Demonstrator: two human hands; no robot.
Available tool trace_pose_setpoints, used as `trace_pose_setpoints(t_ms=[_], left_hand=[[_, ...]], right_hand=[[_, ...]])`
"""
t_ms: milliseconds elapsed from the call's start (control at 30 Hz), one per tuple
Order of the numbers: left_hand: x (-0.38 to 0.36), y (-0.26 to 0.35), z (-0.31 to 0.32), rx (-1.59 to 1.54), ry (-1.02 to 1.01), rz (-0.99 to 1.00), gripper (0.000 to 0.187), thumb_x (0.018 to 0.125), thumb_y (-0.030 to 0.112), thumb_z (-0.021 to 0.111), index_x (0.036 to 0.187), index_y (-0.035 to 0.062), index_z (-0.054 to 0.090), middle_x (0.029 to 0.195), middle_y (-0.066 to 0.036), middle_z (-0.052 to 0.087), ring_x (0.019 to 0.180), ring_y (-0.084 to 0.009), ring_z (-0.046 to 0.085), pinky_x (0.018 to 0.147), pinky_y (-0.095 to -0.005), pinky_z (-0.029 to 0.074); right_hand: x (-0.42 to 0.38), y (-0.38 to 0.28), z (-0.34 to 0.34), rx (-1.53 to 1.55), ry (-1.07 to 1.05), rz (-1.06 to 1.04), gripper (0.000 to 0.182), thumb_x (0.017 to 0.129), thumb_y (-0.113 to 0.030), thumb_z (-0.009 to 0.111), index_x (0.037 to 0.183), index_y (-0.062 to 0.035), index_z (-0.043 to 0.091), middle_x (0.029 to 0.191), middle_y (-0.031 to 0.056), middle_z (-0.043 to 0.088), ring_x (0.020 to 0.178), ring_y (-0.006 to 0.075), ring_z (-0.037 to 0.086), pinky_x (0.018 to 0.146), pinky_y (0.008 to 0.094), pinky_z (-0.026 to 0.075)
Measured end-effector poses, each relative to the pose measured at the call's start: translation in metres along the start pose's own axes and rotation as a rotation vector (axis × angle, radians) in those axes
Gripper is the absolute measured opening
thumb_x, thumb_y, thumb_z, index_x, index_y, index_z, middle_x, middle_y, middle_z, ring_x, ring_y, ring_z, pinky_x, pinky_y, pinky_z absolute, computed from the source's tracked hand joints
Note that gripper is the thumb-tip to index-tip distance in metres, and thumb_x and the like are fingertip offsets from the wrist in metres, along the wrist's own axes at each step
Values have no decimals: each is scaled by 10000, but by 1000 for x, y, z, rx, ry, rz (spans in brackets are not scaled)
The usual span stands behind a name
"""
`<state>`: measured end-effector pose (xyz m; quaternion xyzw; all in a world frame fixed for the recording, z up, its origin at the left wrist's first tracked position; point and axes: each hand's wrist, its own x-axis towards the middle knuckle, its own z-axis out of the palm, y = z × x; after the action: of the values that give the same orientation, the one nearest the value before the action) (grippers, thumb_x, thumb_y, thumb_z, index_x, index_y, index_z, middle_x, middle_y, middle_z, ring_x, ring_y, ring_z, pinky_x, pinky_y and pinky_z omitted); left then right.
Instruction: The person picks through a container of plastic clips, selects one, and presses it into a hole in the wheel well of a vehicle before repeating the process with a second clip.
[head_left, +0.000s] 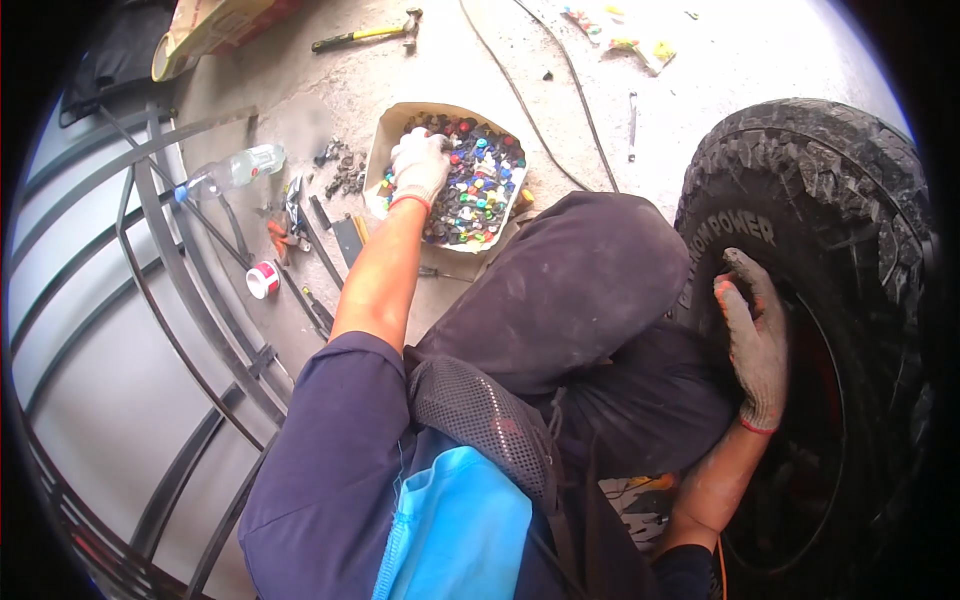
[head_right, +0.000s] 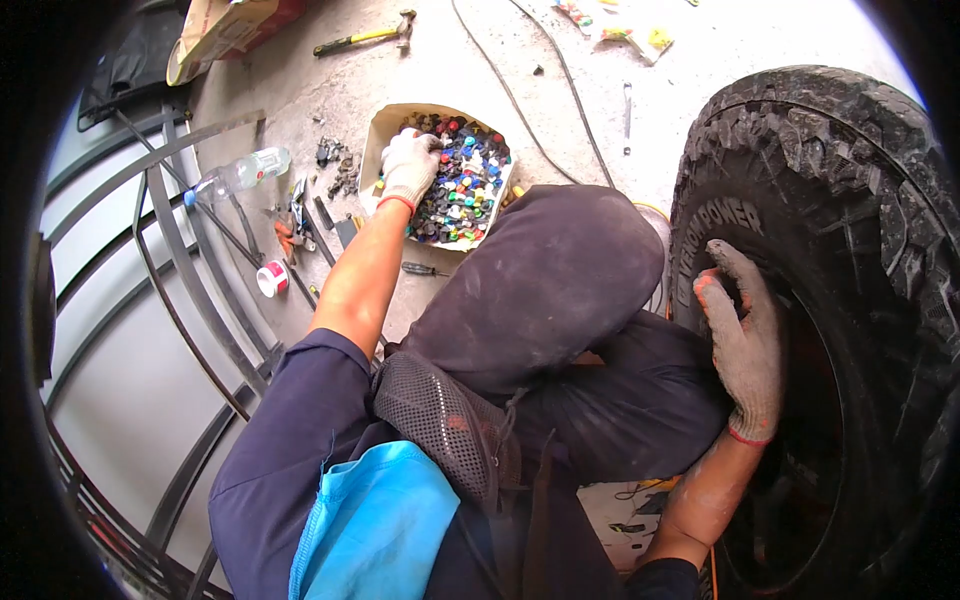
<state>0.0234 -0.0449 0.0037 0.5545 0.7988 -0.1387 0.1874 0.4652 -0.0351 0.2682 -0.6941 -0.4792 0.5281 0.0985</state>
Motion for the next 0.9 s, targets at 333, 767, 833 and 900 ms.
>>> trace_pose_setpoints(t_ms=[333,767,833,900], left_hand=[[-42,-13,-45,-2116,-239,-73,203,972,22,649,1174,18,654,1088,-189,731,903,-278,738,814,-418,638],[-65,1,-71,-2174,-405,9,253,963,37,664,1216,38,659,1083,-190,723,903,-284,724,817,-404,613],[-65,-1,-68,-2149,-397,-27,254,964,47,671,1218,41,659,1072,-186,725,901,-281,724,812,-396,611],[-64,-3,-62,-2179,-441,-7,270,965,62,681,1232,49,653,1059,-186,729,898,-282,731,792,-392,618]], right_hand=[[0,0,0,32,-30,25,408,1004,-174,655,1361,16,606,1308,114,644,1165,166,593,1027,298,457],[-4,-6,-2,-70,10,13,435,1003,-218,653,1364,21,606,1281,121,650,1144,157,592,1013,291,462],[-4,-5,-2,-73,3,8,438,1003,-223,654,1364,19,607,1277,119,651,1131,156,595,1005,291,466],[-4,-7,-1,-68,7,35,434,1001,-219,655,1362,18,609,1262,113,651,1102,154,601,987,290,476]])
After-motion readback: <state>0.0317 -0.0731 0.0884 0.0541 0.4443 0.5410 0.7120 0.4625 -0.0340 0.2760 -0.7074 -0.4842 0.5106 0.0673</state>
